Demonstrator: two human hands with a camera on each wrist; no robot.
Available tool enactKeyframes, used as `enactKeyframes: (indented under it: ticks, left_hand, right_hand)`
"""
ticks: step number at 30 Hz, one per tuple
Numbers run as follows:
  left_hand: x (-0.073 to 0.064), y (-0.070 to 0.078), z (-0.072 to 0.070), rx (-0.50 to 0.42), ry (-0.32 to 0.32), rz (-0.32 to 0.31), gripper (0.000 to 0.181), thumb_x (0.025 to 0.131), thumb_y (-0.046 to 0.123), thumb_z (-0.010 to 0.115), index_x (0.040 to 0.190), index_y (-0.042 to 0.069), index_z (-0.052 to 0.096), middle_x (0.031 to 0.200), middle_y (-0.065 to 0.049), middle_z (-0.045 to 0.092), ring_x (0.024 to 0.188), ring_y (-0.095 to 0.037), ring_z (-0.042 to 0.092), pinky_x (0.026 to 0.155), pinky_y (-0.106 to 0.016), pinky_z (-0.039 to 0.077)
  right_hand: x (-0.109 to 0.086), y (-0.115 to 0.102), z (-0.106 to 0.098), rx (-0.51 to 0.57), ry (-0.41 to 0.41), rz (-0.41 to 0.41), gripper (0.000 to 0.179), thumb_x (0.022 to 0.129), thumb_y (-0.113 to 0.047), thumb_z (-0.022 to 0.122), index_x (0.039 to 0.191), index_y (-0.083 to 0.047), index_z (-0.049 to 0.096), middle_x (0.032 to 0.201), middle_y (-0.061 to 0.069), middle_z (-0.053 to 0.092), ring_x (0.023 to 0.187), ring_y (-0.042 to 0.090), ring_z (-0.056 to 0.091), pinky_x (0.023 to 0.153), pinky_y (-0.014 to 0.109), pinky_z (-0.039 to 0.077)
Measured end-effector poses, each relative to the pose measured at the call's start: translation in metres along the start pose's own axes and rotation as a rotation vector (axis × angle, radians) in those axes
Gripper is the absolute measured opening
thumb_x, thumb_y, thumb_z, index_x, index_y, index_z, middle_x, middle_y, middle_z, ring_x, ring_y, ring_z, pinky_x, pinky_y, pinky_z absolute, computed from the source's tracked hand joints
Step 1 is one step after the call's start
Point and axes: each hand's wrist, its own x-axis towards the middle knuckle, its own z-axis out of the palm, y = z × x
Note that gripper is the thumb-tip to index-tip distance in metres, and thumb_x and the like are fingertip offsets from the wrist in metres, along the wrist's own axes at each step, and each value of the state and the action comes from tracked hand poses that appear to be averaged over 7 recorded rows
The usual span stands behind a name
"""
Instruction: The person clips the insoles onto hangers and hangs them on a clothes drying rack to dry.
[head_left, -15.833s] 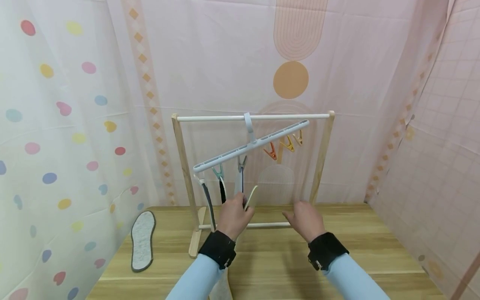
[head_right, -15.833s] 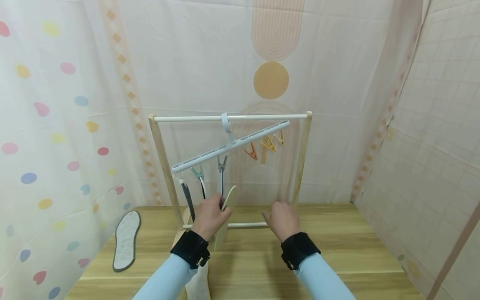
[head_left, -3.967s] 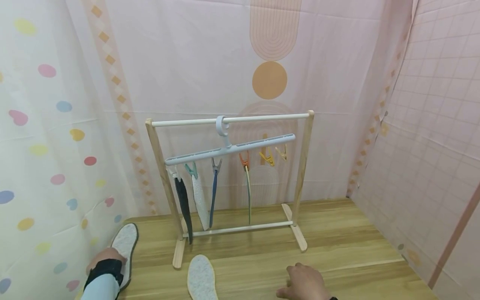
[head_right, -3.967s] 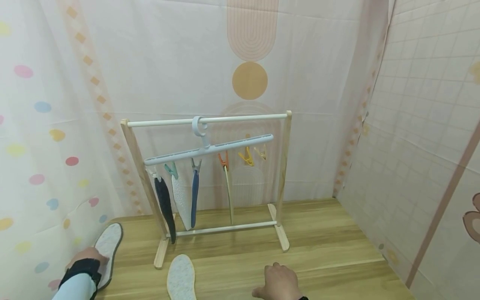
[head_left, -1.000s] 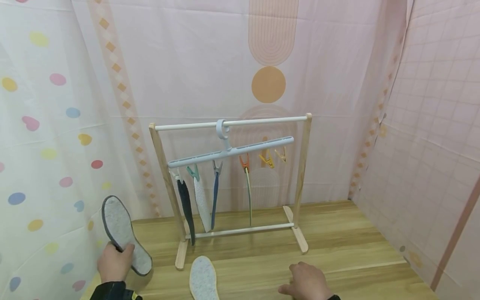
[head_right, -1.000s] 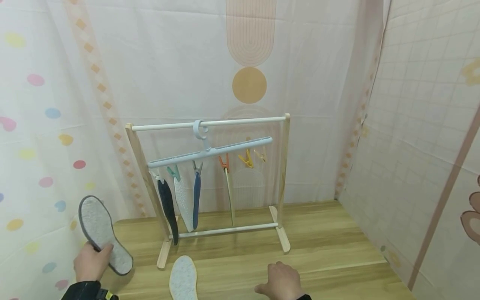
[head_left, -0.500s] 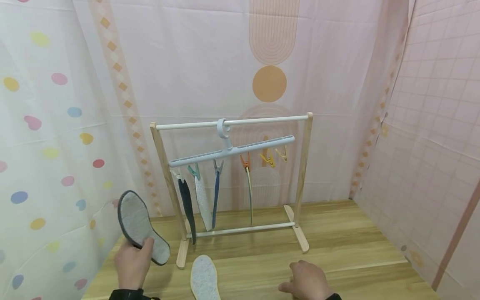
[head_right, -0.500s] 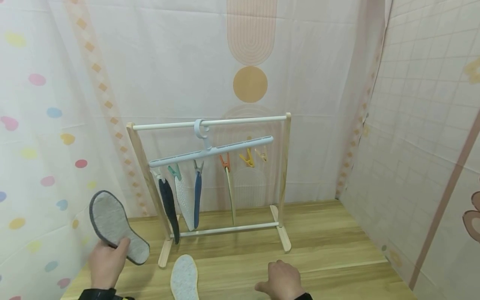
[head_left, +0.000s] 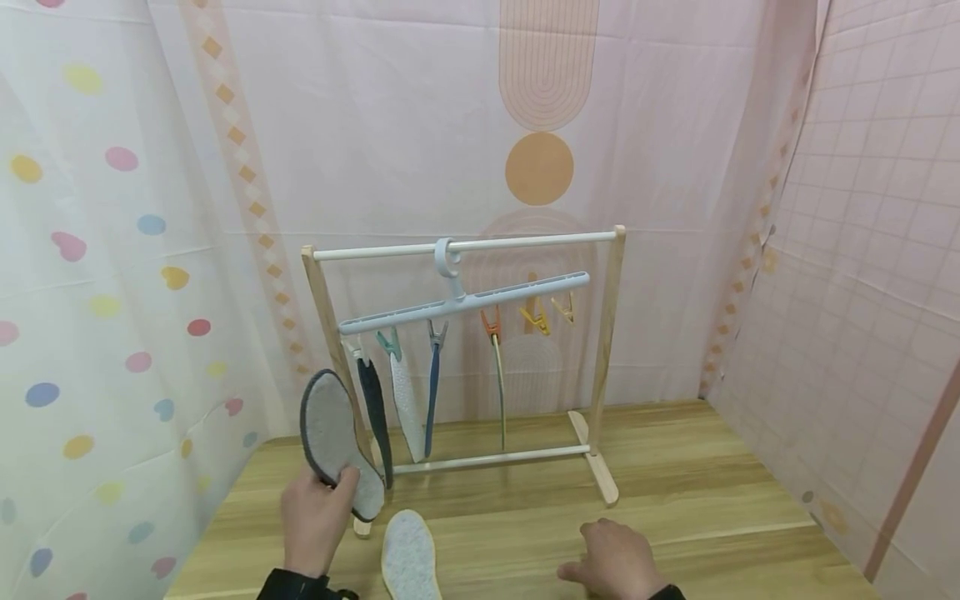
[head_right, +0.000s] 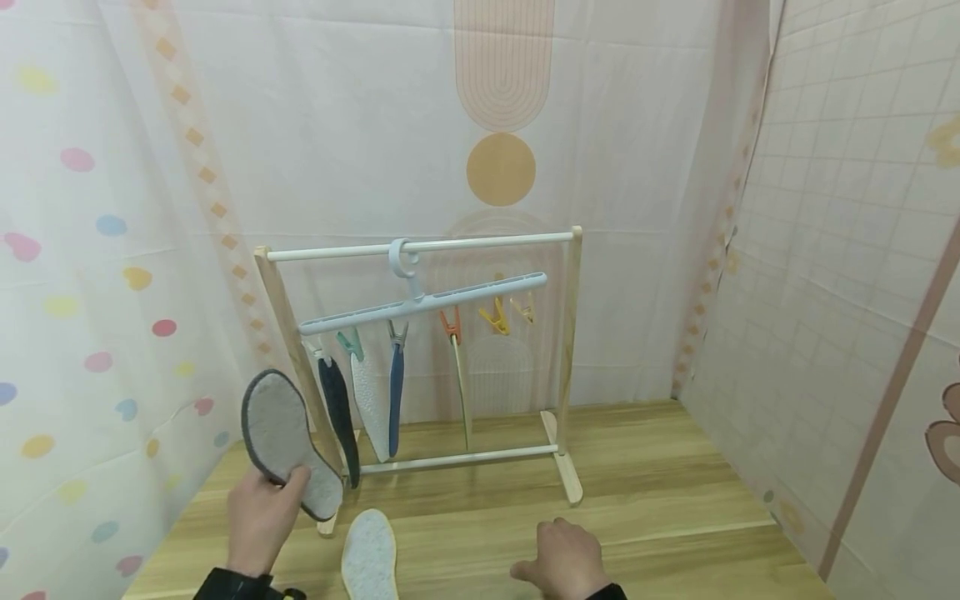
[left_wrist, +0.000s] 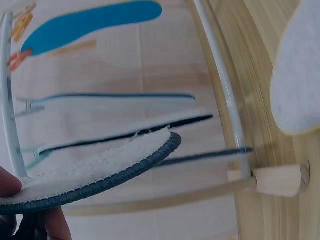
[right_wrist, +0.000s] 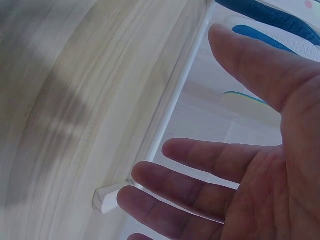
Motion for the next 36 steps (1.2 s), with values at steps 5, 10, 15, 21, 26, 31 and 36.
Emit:
enactKeyframes:
  ticks: [5, 10, 15, 21, 26, 31, 36]
  left_hand:
    - [-0.005, 0.008, 0.009, -0.041, -0.037, 0.032, 0.012, 0.081, -0.001, 0.063, 0.093, 0.001, 0.064, 0.076, -0.014, 0.068, 0.057, -0.017, 0.053, 0.048, -0.027, 0.04]
    - [-0.009, 0.017, 0.018, -0.066, -0.083, 0.02, 0.008, 0.082, 0.001, 0.064, 0.09, 0.001, 0.063, 0.071, -0.011, 0.065, 0.054, -0.017, 0.05, 0.046, -0.028, 0.04]
    - [-0.014, 0.024, 0.029, -0.081, -0.135, 0.018, 0.015, 0.084, 0.004, 0.065, 0.099, 0.001, 0.064, 0.083, -0.015, 0.07, 0.066, -0.021, 0.061, 0.053, -0.031, 0.047]
    - [-0.02, 0.034, 0.042, -0.147, -0.211, 0.008, 0.035, 0.087, 0.004, 0.062, 0.121, -0.002, 0.062, 0.109, -0.024, 0.069, 0.093, -0.035, 0.07, 0.067, -0.043, 0.057]
    - [-0.024, 0.045, 0.052, -0.189, -0.259, -0.002, 0.037, 0.087, 0.003, 0.061, 0.123, -0.004, 0.06, 0.112, -0.026, 0.068, 0.097, -0.039, 0.069, 0.068, -0.045, 0.058]
    - [-0.028, 0.054, 0.064, -0.206, -0.271, 0.026, 0.031, 0.085, 0.002, 0.061, 0.116, -0.003, 0.063, 0.101, -0.023, 0.07, 0.084, -0.029, 0.07, 0.059, -0.036, 0.056]
    - [-0.031, 0.063, 0.073, -0.223, -0.295, 0.039, 0.021, 0.085, 0.002, 0.061, 0.104, -0.004, 0.061, 0.085, -0.017, 0.068, 0.07, -0.022, 0.066, 0.053, -0.031, 0.052]
  right_hand:
    - [0.001, -0.001, 0.0, -0.013, 0.034, 0.002, 0.059, 0.074, -0.043, 0.083, 0.104, 0.005, 0.069, 0.097, 0.021, 0.069, 0.089, 0.042, 0.065, 0.073, 0.057, 0.053]
    - [0.004, -0.002, -0.002, -0.016, 0.039, 0.004, 0.058, 0.073, -0.042, 0.084, 0.103, 0.005, 0.069, 0.097, 0.022, 0.07, 0.09, 0.042, 0.066, 0.073, 0.057, 0.053]
    - [0.005, -0.004, -0.004, -0.04, 0.026, 0.01, 0.057, 0.073, -0.043, 0.084, 0.101, 0.004, 0.07, 0.095, 0.021, 0.07, 0.088, 0.041, 0.066, 0.073, 0.056, 0.053]
    - [0.005, -0.007, -0.007, -0.059, 0.028, 0.018, 0.054, 0.073, -0.044, 0.084, 0.095, 0.003, 0.07, 0.087, 0.016, 0.069, 0.08, 0.036, 0.066, 0.067, 0.051, 0.054]
    - [0.005, -0.007, -0.008, -0.064, 0.019, 0.015, 0.049, 0.075, -0.045, 0.082, 0.087, 0.0, 0.068, 0.076, 0.01, 0.066, 0.068, 0.026, 0.062, 0.058, 0.045, 0.052]
    - [0.005, -0.007, -0.009, -0.057, 0.019, 0.005, 0.047, 0.076, -0.045, 0.081, 0.082, -0.001, 0.067, 0.072, 0.006, 0.063, 0.062, 0.019, 0.055, 0.054, 0.039, 0.049]
    - [0.005, -0.007, -0.01, -0.049, 0.037, -0.002, 0.045, 0.076, -0.045, 0.081, 0.076, -0.003, 0.064, 0.067, 0.001, 0.057, 0.058, 0.016, 0.049, 0.051, 0.035, 0.044]
